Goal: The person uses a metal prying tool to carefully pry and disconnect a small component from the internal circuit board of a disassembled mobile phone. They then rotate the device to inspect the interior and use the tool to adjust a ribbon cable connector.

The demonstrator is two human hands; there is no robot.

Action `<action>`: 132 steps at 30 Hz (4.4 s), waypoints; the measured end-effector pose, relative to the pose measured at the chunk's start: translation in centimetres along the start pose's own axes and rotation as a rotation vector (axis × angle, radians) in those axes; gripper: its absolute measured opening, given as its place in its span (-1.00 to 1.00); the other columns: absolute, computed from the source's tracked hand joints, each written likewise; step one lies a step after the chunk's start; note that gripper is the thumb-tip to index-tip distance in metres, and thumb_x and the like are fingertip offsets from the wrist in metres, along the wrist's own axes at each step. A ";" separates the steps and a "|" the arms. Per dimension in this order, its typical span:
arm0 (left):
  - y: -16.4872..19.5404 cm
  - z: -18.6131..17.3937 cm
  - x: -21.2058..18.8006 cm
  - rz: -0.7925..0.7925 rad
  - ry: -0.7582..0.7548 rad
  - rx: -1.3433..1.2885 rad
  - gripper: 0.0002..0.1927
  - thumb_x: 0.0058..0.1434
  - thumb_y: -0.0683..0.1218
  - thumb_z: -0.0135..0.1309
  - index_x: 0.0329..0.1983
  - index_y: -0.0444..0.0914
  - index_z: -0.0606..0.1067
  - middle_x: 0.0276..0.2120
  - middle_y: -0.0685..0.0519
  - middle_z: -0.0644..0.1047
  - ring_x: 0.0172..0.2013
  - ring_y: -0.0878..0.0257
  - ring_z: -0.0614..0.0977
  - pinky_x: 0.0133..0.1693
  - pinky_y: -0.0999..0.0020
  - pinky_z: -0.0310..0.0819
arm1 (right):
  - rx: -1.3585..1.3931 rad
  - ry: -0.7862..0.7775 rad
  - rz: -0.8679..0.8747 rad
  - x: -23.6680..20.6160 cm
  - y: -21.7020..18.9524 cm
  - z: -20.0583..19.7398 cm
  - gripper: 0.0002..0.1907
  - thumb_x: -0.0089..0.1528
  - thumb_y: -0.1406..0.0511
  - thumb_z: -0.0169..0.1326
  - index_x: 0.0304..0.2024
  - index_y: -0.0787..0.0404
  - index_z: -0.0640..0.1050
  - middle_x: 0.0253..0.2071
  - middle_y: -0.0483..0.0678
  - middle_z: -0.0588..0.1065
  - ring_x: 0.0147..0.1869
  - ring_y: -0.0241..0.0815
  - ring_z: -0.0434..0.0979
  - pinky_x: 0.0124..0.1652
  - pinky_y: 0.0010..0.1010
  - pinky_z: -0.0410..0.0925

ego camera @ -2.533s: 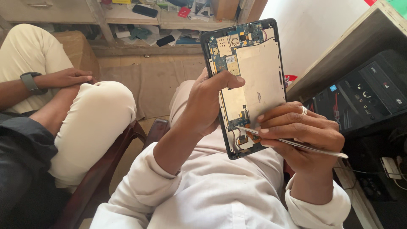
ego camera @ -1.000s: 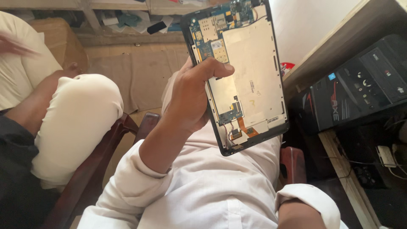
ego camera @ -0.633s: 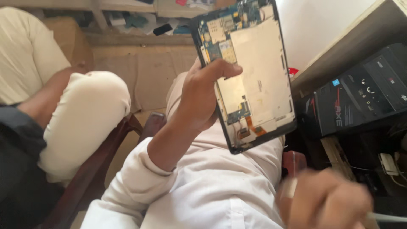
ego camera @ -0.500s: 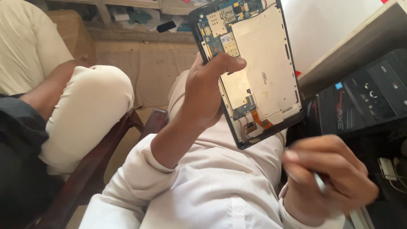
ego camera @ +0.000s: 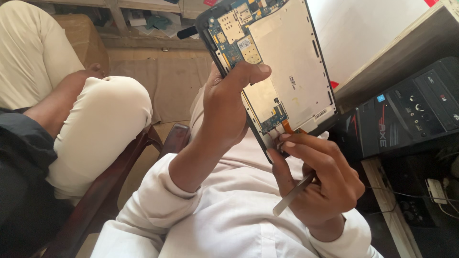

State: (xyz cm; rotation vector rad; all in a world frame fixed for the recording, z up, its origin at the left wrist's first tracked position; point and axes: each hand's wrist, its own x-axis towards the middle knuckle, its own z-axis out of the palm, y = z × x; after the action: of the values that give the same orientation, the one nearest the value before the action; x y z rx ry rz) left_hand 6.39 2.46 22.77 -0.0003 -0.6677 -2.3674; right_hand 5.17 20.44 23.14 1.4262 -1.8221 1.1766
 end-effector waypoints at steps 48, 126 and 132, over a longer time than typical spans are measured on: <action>-0.5 -0.6 0.0 0.006 -0.045 0.117 -0.71 0.14 -0.21 0.16 -0.07 -0.39 0.46 -0.21 -0.05 0.55 -0.17 0.23 0.59 -0.07 0.35 0.46 | -0.146 -0.033 -0.045 0.7 -1.3 0.0 -0.73 0.13 0.46 0.43 -0.15 0.27 0.65 -0.18 0.02 0.58 -0.20 -0.19 0.66 -0.29 -0.47 0.46; -1.6 -0.2 -0.2 0.003 -0.064 0.320 -0.75 0.13 -0.16 0.15 -0.16 -0.39 0.53 -0.23 -0.04 0.53 -0.17 0.24 0.55 -0.07 0.33 0.44 | -0.157 -0.083 0.224 2.3 1.7 -1.7 -0.10 -0.04 0.04 0.55 0.24 0.28 0.51 0.19 0.04 0.42 -0.46 -0.53 0.16 -0.50 -0.65 0.12; -1.8 -0.3 -0.1 0.025 -0.048 0.349 -0.77 0.15 -0.15 0.15 -0.19 -0.39 0.53 -0.24 -0.01 0.54 -0.18 0.26 0.56 -0.08 0.35 0.46 | -0.233 -0.076 0.192 2.5 1.4 -1.6 -0.08 -0.12 0.08 0.59 0.20 0.28 0.52 0.18 0.05 0.44 -0.47 -0.50 0.17 -0.49 -0.62 0.15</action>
State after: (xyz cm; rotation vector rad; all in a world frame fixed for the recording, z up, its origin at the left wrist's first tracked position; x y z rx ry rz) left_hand 5.38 3.54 21.68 0.0860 -1.0893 -2.2038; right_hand 2.97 20.72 25.56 1.2006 -2.1102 0.9708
